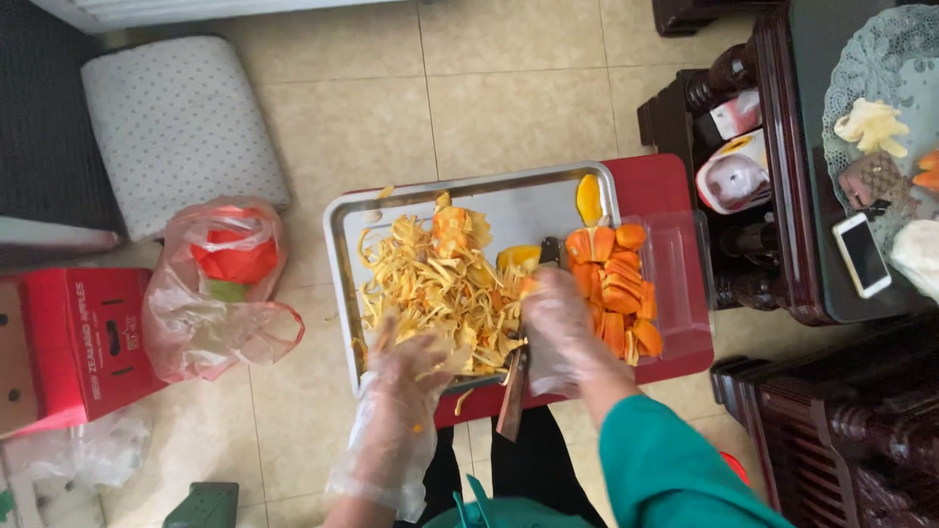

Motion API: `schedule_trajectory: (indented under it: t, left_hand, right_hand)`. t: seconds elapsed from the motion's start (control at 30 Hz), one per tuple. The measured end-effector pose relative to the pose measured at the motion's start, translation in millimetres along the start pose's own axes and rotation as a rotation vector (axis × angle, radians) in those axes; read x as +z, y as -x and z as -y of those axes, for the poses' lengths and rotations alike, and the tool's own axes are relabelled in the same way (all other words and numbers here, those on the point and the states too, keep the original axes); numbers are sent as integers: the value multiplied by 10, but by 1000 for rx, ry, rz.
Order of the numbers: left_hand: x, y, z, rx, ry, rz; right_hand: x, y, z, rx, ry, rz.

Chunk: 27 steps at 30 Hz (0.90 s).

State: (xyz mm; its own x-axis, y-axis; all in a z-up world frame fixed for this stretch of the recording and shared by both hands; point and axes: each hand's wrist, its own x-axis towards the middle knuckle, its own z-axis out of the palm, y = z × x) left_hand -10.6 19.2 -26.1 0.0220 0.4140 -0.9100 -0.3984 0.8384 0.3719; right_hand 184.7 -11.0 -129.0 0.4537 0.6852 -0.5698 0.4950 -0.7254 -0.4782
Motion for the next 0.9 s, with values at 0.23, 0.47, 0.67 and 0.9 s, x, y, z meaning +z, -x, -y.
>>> schedule_trajectory:
  t: [0.23,0.47,0.67,0.9]
  left_hand:
    - [35,193,81,-195,-142,316]
    - [152,407,-14,-190,97,606]
    - [74,398,56,48,152,641]
    - [-100,332,229,121,160,700]
  right_hand:
    - [-555,702,197,-2,-377,66]
    - [-740,1172,405,-588,-237,118]
    - [-1048,1526,683,-378,-49,-180]
    - [-620,1372,481,-766,97,-492]
